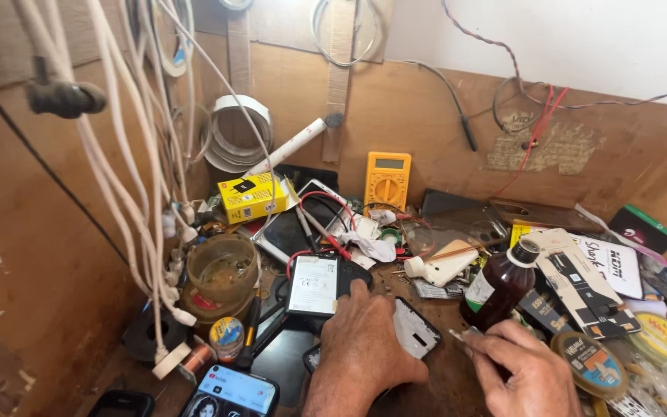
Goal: The person uses a small metal tool to carefully pry and separate a black rectangular component from a white phone frame. They hold the frame with one hand and work the tool along the edges to release the part.
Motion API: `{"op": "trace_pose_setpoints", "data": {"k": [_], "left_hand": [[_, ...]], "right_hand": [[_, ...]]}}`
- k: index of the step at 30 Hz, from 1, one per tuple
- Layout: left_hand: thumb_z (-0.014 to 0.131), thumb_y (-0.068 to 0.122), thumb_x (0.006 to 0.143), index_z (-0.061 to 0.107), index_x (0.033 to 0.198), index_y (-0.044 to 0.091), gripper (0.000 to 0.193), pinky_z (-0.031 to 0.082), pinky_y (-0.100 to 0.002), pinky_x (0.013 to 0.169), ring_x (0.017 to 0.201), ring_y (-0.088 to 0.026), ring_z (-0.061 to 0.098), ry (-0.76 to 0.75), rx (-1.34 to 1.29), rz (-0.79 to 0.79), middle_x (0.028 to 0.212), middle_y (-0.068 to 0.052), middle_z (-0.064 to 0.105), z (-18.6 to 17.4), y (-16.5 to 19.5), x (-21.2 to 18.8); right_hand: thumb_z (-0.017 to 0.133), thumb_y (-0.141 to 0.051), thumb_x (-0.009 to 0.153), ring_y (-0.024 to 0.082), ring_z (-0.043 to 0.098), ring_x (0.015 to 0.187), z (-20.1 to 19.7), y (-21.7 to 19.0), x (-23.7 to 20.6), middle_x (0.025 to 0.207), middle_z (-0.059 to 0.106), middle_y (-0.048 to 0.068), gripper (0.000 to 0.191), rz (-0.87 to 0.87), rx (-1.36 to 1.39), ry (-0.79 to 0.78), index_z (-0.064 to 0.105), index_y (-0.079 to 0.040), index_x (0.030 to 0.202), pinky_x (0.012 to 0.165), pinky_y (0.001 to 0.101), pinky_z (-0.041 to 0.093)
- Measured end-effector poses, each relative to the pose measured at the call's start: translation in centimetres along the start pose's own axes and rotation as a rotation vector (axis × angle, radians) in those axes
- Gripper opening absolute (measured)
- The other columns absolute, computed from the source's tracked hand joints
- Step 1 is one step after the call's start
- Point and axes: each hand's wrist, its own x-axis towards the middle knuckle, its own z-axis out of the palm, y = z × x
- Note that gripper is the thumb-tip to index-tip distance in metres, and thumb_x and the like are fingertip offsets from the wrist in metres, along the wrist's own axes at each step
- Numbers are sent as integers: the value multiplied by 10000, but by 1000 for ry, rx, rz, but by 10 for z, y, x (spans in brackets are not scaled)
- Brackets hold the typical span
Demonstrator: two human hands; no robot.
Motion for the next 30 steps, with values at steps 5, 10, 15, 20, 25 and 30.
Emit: {"op": "trace_pose_setpoints", "data": {"k": [5,10,15,20,25,30], "left_hand": [[935,359,503,682,1234,72,825,533,-468,962,1231,-354,535,13,-12,-2,1288,-144,484,1,0,1],[937,354,499,674,1254,77,846,530,-470,966,1229,-355,536,16,-16,-6,1292,-142,482,1,0,0],[941,358,499,671,1241,59,844,534,-471,962,1231,-357,527,13,-3,-8,1287,-148,478,0,1,1],[923,350,504,698,1193,24,795,555,-471,944,1220,-352,547,-31,-5,-22,1281,-152,491,-1,2,2],[930,349,499,695,1176,39,781,543,-470,953,1226,-360,534,-5,-5,-16,1282,-152,481,0,2,1],[929,362,506,699,1150,29,761,538,-456,959,1230,-361,527,50,-10,-1,1280,-143,490,2,1,-1]], "right_hand": [[841,-129,728,159,770,754,1,3,-5,840,745,9,245,47,26,-29,841,-149,971,713,292,592],[828,-115,733,153,766,756,3,0,-5,833,737,11,259,55,5,-50,848,-164,986,718,284,587],[828,-114,741,154,762,743,3,-1,-5,839,725,7,288,82,-6,-83,843,-172,1022,709,289,588],[798,-104,730,212,748,805,5,-4,-2,895,710,21,302,-79,-57,-70,829,-167,1024,732,330,587],[782,-104,765,273,726,850,10,-10,6,932,691,47,282,-79,-59,-96,816,-150,1041,765,367,577],[765,-86,721,272,725,853,2,-5,5,972,682,46,339,-143,-71,-137,822,-168,1045,744,368,577]]}}
